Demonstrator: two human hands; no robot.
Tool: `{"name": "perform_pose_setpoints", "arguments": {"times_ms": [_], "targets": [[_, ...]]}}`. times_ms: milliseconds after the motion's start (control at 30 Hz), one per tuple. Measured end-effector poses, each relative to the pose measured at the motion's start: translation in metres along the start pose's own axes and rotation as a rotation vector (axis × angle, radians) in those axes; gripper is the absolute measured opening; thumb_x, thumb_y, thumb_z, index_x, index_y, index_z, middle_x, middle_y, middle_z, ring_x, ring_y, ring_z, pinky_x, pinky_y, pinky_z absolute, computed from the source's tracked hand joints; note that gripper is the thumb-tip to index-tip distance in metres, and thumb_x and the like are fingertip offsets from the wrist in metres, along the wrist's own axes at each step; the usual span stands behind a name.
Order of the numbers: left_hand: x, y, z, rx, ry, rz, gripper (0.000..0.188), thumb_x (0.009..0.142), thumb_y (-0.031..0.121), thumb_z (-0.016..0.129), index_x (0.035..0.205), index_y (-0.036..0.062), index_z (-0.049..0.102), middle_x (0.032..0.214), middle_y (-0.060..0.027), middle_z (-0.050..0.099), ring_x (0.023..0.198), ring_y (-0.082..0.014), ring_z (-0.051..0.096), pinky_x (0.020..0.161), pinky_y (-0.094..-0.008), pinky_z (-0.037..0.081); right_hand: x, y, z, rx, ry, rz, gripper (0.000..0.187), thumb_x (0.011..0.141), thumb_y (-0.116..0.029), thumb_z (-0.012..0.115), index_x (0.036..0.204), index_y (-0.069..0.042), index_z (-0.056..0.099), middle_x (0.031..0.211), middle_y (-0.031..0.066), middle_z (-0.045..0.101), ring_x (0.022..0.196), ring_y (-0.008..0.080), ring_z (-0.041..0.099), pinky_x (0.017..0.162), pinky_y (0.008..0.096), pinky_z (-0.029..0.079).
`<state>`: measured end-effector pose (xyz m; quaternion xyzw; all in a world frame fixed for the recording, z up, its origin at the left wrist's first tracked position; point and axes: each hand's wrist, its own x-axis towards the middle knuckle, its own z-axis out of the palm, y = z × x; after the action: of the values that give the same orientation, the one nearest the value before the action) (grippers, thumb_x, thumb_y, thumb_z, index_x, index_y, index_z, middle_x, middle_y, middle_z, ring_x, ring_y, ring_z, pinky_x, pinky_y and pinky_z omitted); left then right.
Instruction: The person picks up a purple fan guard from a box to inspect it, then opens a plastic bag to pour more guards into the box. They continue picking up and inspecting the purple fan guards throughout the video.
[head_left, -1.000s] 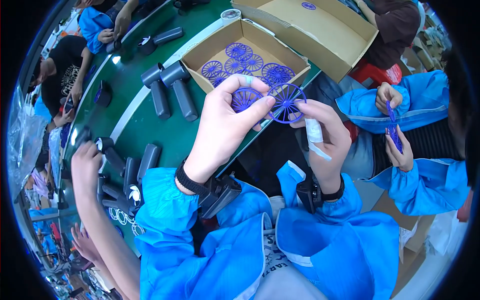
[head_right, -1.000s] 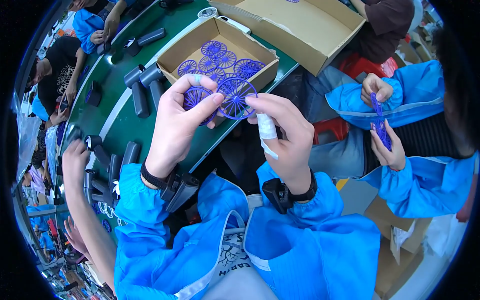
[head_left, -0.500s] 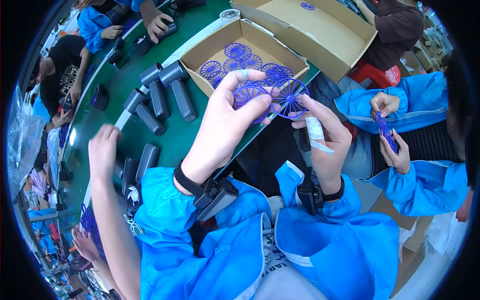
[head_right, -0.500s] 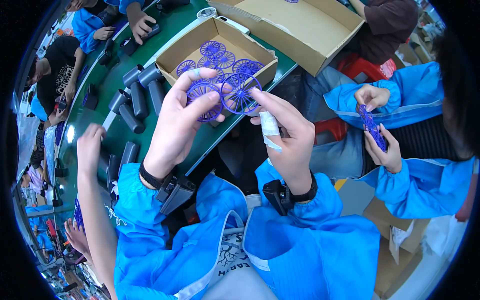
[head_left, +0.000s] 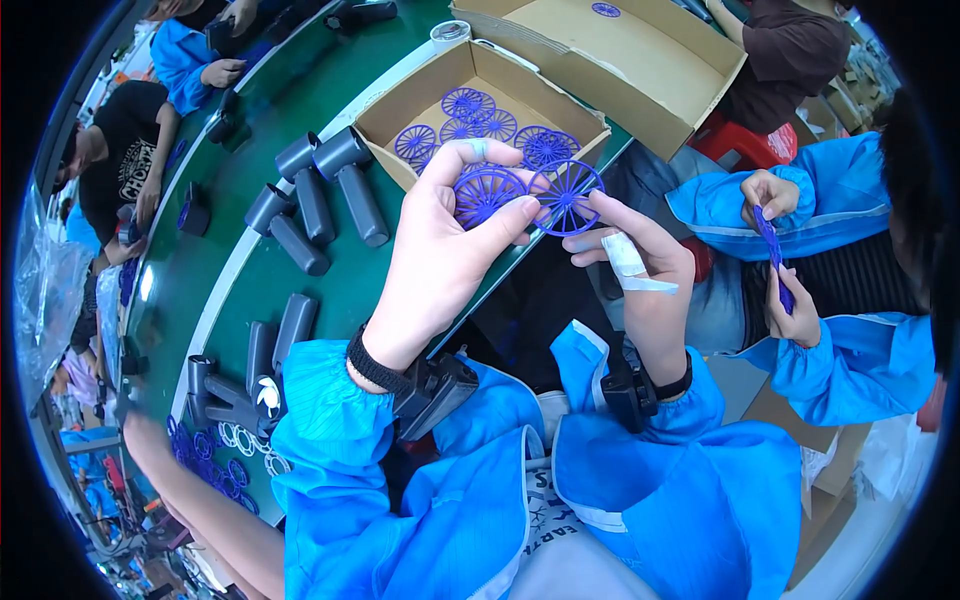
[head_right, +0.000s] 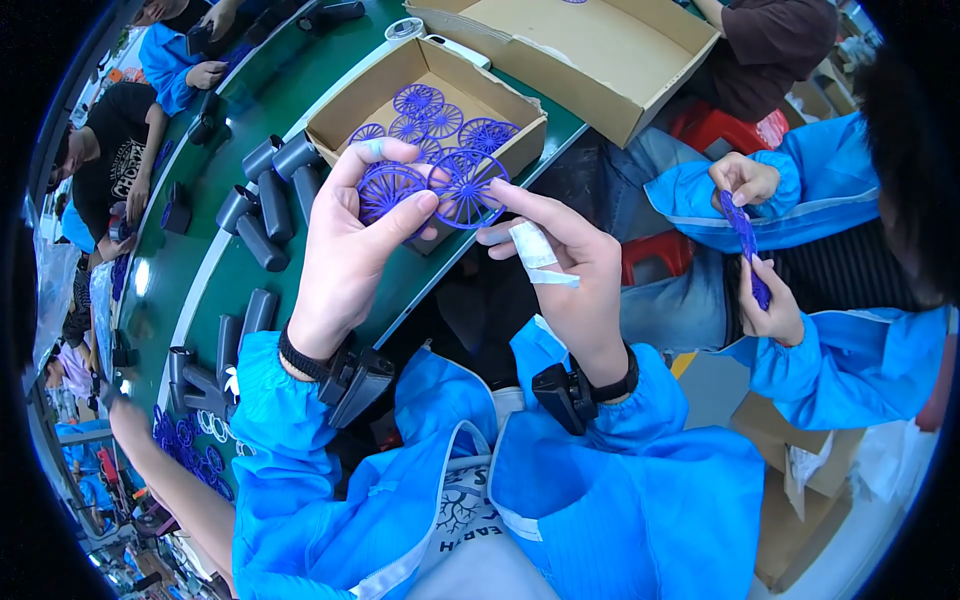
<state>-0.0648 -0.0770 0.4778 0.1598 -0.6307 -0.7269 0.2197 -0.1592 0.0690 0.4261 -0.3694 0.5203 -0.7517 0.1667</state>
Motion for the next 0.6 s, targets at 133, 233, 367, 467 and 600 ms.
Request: {"name": "perform_pose_setpoints", "arguments": {"times_ms": [133,233,367,467,600], "targets": [[0.000,0.000,0.002,0.029,-0.005,0.013,0.027,0.082,0.002,0.063,0.105,0.0025,0.050,0.096,-0.0079,0.061,0.083,-0.0117,0.061,0.066,-0.0222,0.051,0.001,0.002,-0.006,0.125,-0.008,0.073,0.030,0.088,-0.007,0.054,0.115,0.006,0.054,0.101,0.0161,0.062,0.085,0.0208,0.064,0.072,0.0279,0.052],[0.000,-0.003,0.000,0.013,-0.011,-0.036,0.027,0.082,0.002,0.062,0.105,0.0026,0.050,0.095,-0.0080,0.062,0.083,-0.0117,0.061,0.066,-0.0218,0.051,0.001,-0.001,-0.003,0.064,0.007,0.058,0.029,0.086,-0.005,0.057,0.113,0.006,0.055,0.100,0.0155,0.063,0.085,0.0198,0.064,0.071,0.0275,0.052],[0.000,-0.002,0.000,-0.040,-0.027,-0.072,0.025,0.082,0.002,0.062,0.105,0.0026,0.050,0.094,-0.0082,0.062,0.083,-0.0116,0.061,0.066,-0.0217,0.051,0.000,-0.006,-0.003,0.017,0.015,0.078,0.027,0.083,-0.001,0.059,0.110,0.006,0.057,0.099,0.0143,0.063,0.084,0.0182,0.063,0.072,0.0266,0.052],[-0.003,0.001,0.002,-0.059,-0.038,-0.085,0.026,0.083,0.001,0.061,0.105,0.0033,0.049,0.094,-0.0083,0.062,0.082,-0.0120,0.061,0.065,-0.0221,0.051,-0.005,-0.008,-0.002,-0.026,0.029,0.085,0.026,0.082,0.001,0.059,0.108,0.006,0.058,0.098,0.0132,0.062,0.084,0.0172,0.063,0.073,0.0258,0.052],[-0.003,0.000,0.001,-0.016,-0.074,-0.092,0.027,0.084,0.001,0.059,0.108,0.0043,0.047,0.096,-0.0089,0.061,0.081,-0.0137,0.061,0.065,-0.0234,0.050,-0.008,-0.007,-0.003,-0.121,0.042,0.050,0.023,0.082,0.002,0.060,0.105,0.005,0.060,0.097,0.0111,0.062,0.084,0.0159,0.062,0.073,0.0248,0.052]]}}
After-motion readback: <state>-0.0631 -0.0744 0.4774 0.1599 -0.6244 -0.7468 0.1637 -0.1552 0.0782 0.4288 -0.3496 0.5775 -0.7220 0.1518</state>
